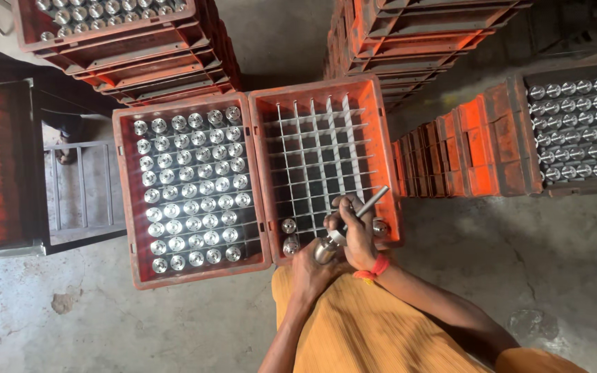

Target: The person picks a cylindrical metal housing from a crate, inserts a metal shaft into it by hand, and places the assembled unit into a compartment of a divided crate. They repeat this assembly cycle for successive parts, occasionally repositioning pieces in the crates.

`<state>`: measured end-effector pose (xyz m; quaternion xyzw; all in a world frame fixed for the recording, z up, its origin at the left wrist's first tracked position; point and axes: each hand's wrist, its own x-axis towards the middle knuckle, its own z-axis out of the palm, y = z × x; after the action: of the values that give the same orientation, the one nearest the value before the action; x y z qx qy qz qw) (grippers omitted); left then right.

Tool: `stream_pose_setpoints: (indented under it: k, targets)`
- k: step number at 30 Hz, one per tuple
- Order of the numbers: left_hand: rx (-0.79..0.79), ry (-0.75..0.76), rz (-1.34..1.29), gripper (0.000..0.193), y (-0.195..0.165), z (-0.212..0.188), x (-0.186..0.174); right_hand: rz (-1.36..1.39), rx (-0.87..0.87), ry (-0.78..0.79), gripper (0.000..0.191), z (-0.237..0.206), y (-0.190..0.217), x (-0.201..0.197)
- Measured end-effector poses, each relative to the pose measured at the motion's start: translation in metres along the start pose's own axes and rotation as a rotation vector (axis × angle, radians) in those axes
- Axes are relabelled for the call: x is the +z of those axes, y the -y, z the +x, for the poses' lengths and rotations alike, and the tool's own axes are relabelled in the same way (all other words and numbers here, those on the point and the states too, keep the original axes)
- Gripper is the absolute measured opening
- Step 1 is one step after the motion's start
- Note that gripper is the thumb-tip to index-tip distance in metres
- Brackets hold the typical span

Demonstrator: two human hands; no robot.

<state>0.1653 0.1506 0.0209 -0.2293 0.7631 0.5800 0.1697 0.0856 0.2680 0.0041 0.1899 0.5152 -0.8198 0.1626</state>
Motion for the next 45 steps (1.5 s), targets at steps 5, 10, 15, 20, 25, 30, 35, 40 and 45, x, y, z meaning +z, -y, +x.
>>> stream_pose_setpoints:
  k: [5, 10, 15, 20, 25, 30, 35, 40, 45]
  targets:
    - [0.086, 0.143, 0.038, 0.028, 0.004, 0.014, 0.011, -0.167, -0.184, 0.34, 0.026, -0.006, 0.003, -0.014]
    - [0.163, 0.261, -0.091, 0.03, 0.02, 0.019, 0.01, -0.139, -0.046, 0.292, 0.022, 0.011, -0.011, -0.032]
    - [0.259, -0.091, 0.387, 0.057, 0.031, 0.028, -0.016, 0.208, -0.044, -0.057, 0.017, 0.046, -0.017, -0.058]
    - [0.395, -0.431, 0.621, 0.054, 0.046, 0.052, -0.029, 0.193, -0.066, -0.121, 0.017, 0.054, -0.021, -0.086]
    - [0.458, -0.23, 0.74, 0.032, 0.063, 0.073, -0.031, 0.206, -0.039, -0.24, 0.012, 0.046, -0.045, -0.086]
    - [0.403, -0.259, 0.568, 0.029, 0.081, 0.058, -0.05, 0.206, -0.033, -0.273, 0.014, 0.032, -0.063, -0.09]
    - [0.223, -0.52, 0.688, 0.048, 0.107, 0.082, -0.103, 0.193, -0.082, -0.321, 0.01, 0.024, -0.077, -0.084]
    - [0.305, -0.544, 0.859, 0.052, 0.117, 0.142, -0.111, 0.22, 0.001, -0.266, 0.012, 0.024, -0.09, -0.066]
    - [0.416, -0.449, 0.769, 0.048, 0.095, 0.128, -0.133, 0.213, -0.095, -0.224, 0.008, 0.02, -0.102, -0.06]
